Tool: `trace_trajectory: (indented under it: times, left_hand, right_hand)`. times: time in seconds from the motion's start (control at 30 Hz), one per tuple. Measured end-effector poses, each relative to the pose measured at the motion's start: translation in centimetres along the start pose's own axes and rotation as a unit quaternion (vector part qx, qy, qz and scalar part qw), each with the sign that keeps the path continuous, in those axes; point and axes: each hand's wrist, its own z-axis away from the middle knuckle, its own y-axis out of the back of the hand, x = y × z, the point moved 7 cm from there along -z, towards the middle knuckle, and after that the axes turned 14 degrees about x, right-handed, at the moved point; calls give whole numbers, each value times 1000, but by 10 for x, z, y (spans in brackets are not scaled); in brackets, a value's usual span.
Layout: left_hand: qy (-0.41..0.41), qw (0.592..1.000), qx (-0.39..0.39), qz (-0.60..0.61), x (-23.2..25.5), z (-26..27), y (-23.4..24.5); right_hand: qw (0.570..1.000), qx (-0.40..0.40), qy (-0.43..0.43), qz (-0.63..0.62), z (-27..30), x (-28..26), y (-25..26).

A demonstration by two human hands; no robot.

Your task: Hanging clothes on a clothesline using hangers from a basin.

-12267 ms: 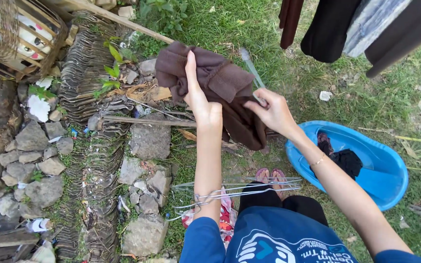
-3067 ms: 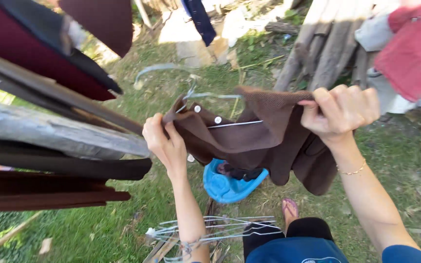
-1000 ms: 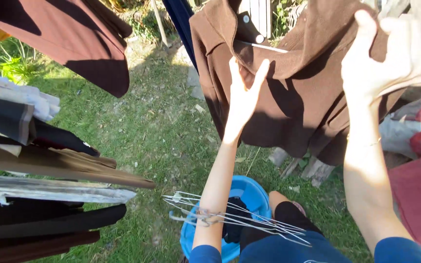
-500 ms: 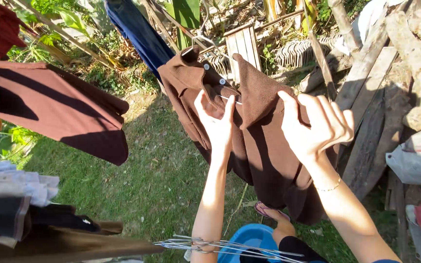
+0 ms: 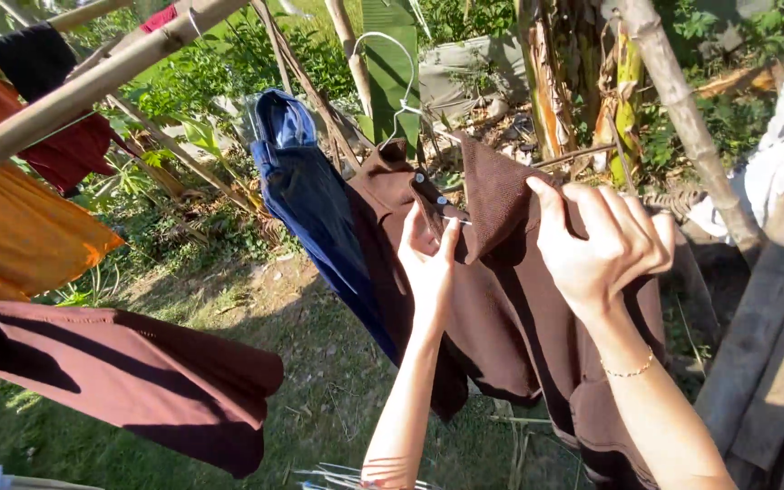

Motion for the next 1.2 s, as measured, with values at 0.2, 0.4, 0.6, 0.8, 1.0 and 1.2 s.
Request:
trace_trajectory:
  times: [0.2,0.4,0.6,0.8,1.0,1.2]
  left_hand:
    - [-14,998,7,54,-38,-137,-23]
    - [-50,998,27,19,-41,-255,-40]
    - [-56,991,72,-94,-35,-332,-51]
    - [-152,987,2,-60,-94,-401,-39]
    - [-37,983,-23,-179,-76,-361,-44]
    - [-85,963,-19,-254,-92,-358,-24]
  right_hand:
    - [999,17,23,-16,-9,-18,-133]
    - [996,65,28,-59,-23,-36,-241]
    - [992,76,72,-73,-25,-56,-346]
    - [994,40,69,-76,25,-68,-412]
    - [995,-55,26,-74,57,-62,-399]
    - [989,-138,27,-54,80,-80,-399]
